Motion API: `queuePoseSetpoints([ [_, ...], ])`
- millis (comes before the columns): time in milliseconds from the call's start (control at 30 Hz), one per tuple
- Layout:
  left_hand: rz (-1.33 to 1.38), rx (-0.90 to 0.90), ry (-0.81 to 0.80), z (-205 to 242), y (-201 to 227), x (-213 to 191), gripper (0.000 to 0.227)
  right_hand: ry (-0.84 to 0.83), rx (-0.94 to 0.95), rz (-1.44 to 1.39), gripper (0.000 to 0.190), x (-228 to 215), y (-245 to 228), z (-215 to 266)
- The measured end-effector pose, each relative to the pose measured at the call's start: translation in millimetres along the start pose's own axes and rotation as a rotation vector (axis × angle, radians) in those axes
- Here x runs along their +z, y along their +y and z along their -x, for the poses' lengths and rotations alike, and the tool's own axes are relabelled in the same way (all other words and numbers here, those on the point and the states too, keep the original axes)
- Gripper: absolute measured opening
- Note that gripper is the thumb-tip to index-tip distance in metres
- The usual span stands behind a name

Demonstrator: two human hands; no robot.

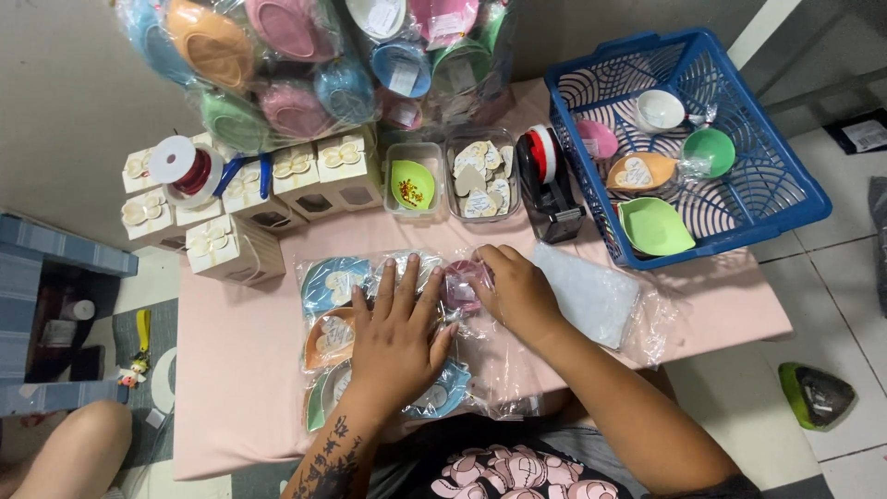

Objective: Packing small colorful plastic containers and white inserts into clear plastic bags.

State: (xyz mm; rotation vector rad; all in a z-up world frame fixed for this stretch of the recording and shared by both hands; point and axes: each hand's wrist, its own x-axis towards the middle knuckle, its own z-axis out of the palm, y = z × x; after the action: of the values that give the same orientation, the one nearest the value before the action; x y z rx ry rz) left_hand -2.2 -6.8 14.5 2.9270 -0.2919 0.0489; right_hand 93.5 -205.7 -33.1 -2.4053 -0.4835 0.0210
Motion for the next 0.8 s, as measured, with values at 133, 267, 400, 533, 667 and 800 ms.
queuePoseSetpoints([
  [133,-0.173,0.059,0.141,3,-10,17,0.075,-0.265,0.340,-0.070,0.057,-53,-29,2],
  [267,-0.188,0.059,0.131,4,-11,18,0.075,-0.269,0.200,0.095,0.050,-122,-17,8],
  [400,-0.204,0.059,0.138,4,-9,16,0.076,0.094,0.181,0.196,0.020,-204,11,-14],
  [533,-0.197,0.062,0.144,4,-7,14,0.077,0.353,0.128,0.524,0.015,-233,159,-58],
  [667,-0.255,0.059,0.137,3,-9,15,0.078,-0.058,0.381,0.635,0.059,-245,202,-82],
  [800,-0.233,0.062,0.162,4,-9,17,0.078,-0.314,0.587,0.739,0.073,-245,185,-90],
])
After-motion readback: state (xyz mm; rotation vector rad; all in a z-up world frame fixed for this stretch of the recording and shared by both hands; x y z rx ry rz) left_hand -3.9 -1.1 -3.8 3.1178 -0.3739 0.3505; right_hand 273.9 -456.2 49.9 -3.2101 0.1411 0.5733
